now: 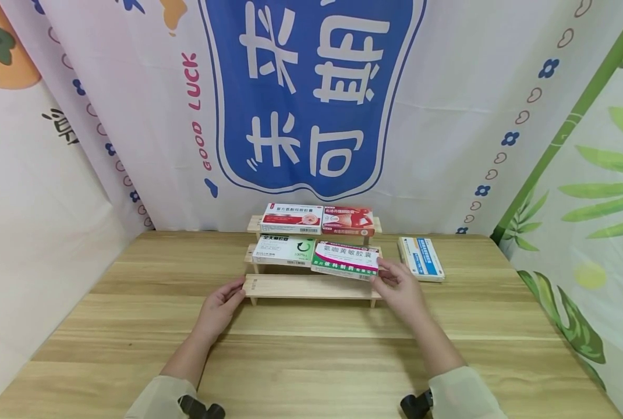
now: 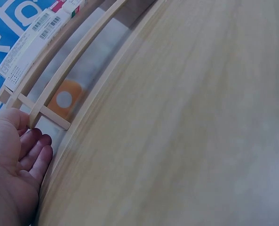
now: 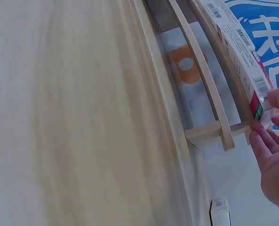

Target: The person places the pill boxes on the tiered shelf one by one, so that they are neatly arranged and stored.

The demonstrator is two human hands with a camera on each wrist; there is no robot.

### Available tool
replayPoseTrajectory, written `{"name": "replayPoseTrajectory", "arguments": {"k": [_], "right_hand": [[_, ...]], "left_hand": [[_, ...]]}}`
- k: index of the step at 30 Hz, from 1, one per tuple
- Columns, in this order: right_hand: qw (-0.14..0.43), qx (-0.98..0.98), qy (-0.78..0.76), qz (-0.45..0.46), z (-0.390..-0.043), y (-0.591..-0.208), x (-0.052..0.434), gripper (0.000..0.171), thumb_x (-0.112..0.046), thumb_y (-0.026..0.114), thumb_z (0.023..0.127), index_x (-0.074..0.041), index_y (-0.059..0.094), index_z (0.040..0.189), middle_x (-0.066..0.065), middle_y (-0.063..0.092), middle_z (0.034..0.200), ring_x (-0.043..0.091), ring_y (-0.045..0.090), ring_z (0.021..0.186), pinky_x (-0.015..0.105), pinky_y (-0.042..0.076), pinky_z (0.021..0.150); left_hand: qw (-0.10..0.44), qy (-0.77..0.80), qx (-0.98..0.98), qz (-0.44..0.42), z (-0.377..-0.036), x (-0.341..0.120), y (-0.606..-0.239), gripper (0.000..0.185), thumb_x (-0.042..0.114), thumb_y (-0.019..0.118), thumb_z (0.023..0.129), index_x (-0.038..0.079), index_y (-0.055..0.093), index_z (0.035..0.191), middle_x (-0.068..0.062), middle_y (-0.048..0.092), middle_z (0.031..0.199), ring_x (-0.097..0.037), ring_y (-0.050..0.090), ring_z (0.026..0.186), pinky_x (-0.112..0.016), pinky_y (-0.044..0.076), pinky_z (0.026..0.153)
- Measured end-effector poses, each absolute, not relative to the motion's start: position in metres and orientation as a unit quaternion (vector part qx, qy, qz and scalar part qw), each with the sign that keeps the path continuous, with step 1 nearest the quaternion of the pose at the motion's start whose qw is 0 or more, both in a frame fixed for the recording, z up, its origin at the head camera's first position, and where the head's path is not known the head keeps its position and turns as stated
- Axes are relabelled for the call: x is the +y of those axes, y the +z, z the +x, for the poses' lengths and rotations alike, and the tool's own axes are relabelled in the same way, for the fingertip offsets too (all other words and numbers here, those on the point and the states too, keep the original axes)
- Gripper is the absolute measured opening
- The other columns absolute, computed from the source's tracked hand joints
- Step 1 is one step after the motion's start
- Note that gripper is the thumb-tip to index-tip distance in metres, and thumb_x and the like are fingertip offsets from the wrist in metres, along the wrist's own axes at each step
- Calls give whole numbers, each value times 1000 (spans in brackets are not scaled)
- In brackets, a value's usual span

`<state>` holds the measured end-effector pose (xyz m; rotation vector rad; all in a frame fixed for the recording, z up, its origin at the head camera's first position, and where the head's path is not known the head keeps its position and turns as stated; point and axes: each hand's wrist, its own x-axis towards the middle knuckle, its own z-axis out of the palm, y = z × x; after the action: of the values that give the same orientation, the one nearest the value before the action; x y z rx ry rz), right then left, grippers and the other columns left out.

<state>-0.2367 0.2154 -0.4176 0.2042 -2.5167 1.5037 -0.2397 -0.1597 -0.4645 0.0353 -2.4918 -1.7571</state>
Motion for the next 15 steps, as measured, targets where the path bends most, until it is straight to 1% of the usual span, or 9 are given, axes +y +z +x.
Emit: {"name": "replayPoseTrajectory", "arguments": {"k": [2, 4, 11, 15], "right_hand": [[106, -848, 516, 55, -238, -420, 213, 50, -36, 61, 77, -16, 49, 122, 5, 47, 124, 20, 53, 102, 12, 47, 81], [109, -845, 522, 42, -239, -421, 211, 51, -38, 61, 76, -17, 49, 122, 5, 46, 125, 20, 53, 102, 11, 47, 79], [118, -852, 509, -3, -240, -421, 202, 60, -46, 62, 72, -16, 49, 122, 6, 48, 125, 20, 54, 103, 17, 49, 81], [122, -852, 509, -28, -242, -420, 200, 60, -47, 61, 72, -17, 49, 122, 5, 50, 123, 19, 54, 103, 17, 49, 80]], "left_hand": [[48, -576, -816, 12, -240, -159, -464, 33, 22, 53, 84, 16, 53, 116, -4, 54, 121, -15, 50, 112, -31, 41, 96], [49, -576, -816, 12, -240, -159, -464, 33, 22, 54, 84, 16, 53, 116, -4, 54, 121, -16, 50, 112, -31, 41, 96], [48, -577, -815, 13, -240, -160, -465, 33, 23, 54, 84, 16, 53, 116, -3, 54, 121, -15, 50, 112, -31, 41, 96], [45, -581, -813, 13, -240, -160, -465, 33, 23, 54, 84, 16, 53, 116, -3, 55, 121, -15, 51, 112, -30, 41, 96]]}}
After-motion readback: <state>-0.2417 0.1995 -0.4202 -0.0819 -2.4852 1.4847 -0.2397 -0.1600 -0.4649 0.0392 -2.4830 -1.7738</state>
